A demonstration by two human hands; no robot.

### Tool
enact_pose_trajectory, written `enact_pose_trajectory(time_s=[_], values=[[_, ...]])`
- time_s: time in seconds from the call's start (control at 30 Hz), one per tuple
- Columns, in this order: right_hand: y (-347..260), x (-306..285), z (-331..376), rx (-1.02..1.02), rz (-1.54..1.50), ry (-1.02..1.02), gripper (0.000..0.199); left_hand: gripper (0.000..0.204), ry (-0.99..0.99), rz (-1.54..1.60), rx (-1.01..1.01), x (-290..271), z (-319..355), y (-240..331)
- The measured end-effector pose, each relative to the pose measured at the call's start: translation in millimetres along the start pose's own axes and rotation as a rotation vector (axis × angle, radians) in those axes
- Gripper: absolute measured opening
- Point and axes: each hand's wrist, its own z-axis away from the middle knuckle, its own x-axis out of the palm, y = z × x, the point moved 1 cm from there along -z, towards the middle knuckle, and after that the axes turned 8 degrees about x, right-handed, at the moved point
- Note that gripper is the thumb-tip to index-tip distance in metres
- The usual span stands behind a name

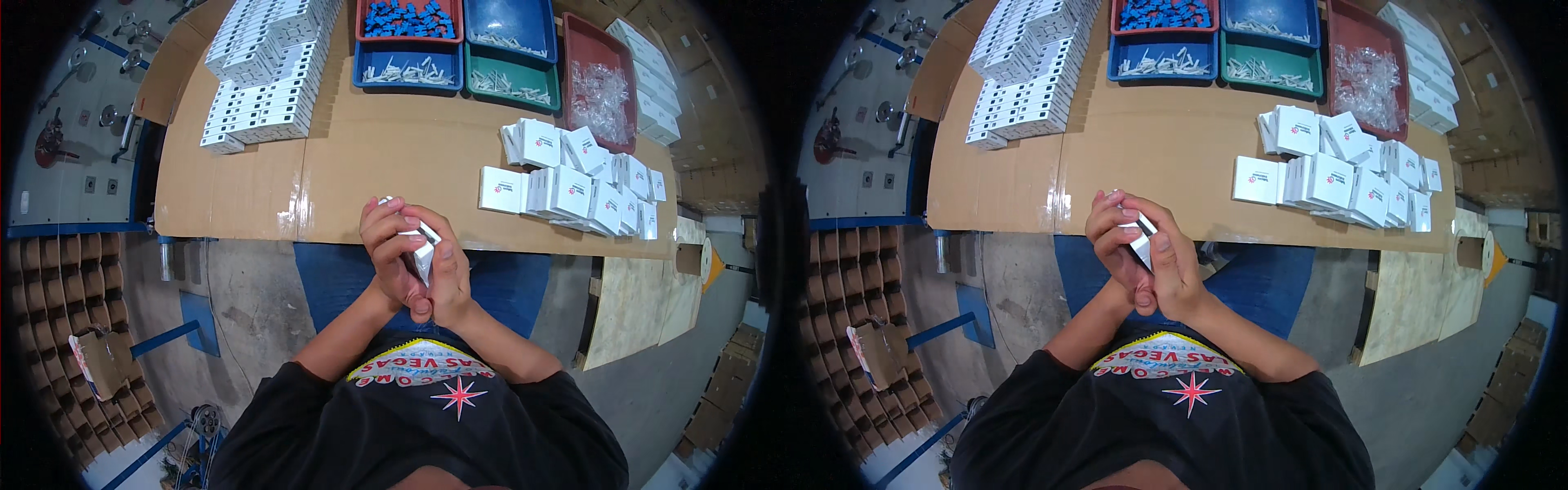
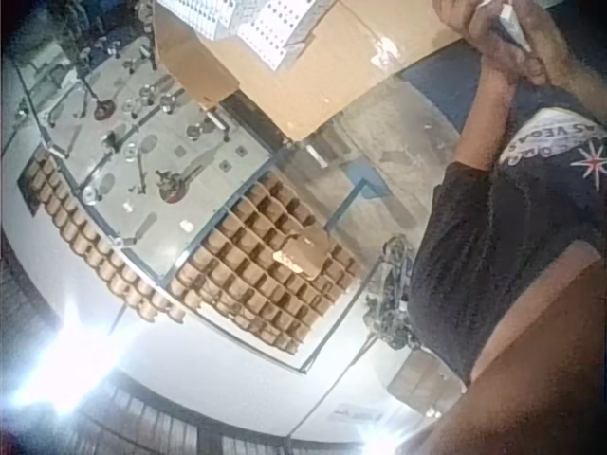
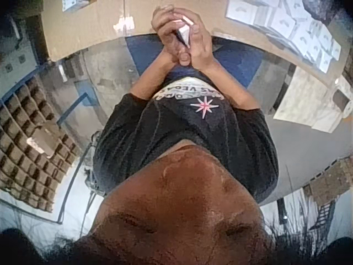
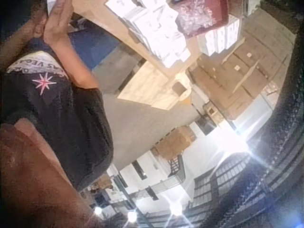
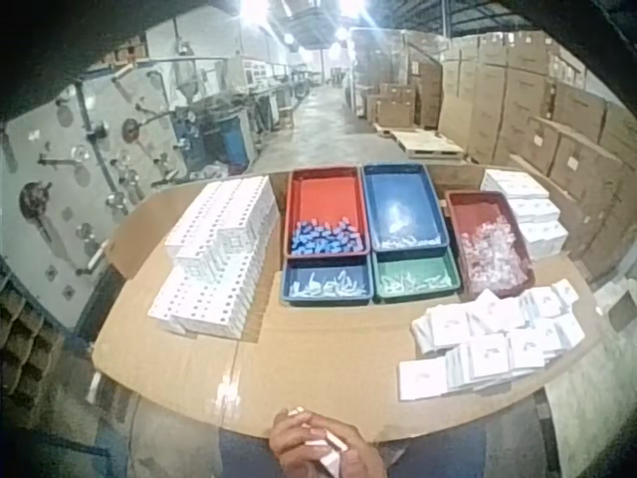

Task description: The person assembles small electronic components into white cardboard boxes. They place a white circuit board and a blue plastic part into a clear plastic bag, then insert the bag into the box. The person closes the box and stacks it with other completed units on the table.

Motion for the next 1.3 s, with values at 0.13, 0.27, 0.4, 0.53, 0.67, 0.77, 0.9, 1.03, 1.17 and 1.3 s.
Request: enact_pose_trajectory(time_s=[0.13, 0.27, 0.4, 0.53, 0.67, 0.77, 0.9, 1.03, 1.17, 1.3], values=[[1, -5, -8, -0.009, -0.038, -0.082, 0.085, 0.067, 0.029, -0.013, -0.064, 7, -3, -3], [2, -22, -16, -0.006, 0.170, -0.054, 0.090, 0.073, -0.131, 0.032, -0.505, 8, -16, 8], [2, -37, -21, -0.059, 0.481, -0.035, 0.082, 0.070, 0.034, 0.642, -1.130, 11, -25, 17], [-8, -51, -23, -0.201, 0.932, -0.053, 0.088, 0.063, 0.066, 0.879, -1.437, -3, -36, 12], [-6, -64, -30, -0.211, 0.801, -0.105, 0.090, 0.059, 0.050, 1.058, -1.630, -11, -34, 9], [-6, -65, -27, -0.210, 0.725, -0.071, 0.088, 0.056, 0.046, 1.170, -1.671, -13, -33, 9], [2, -70, -26, -0.317, 0.751, -0.036, 0.083, 0.057, 0.089, 1.130, -1.716, -9, -42, 18], [0, -76, -27, -0.196, 0.711, -0.092, 0.078, 0.062, 0.122, 1.348, -1.723, -10, -25, 4], [-24, -87, -28, -0.063, 0.673, -0.220, 0.075, 0.074, 0.057, 1.653, -1.735, -23, -25, -12], [-18, -95, -23, -0.014, 0.657, -0.199, 0.070, 0.082, 0.118, 1.528, -1.790, -25, -34, -5]])
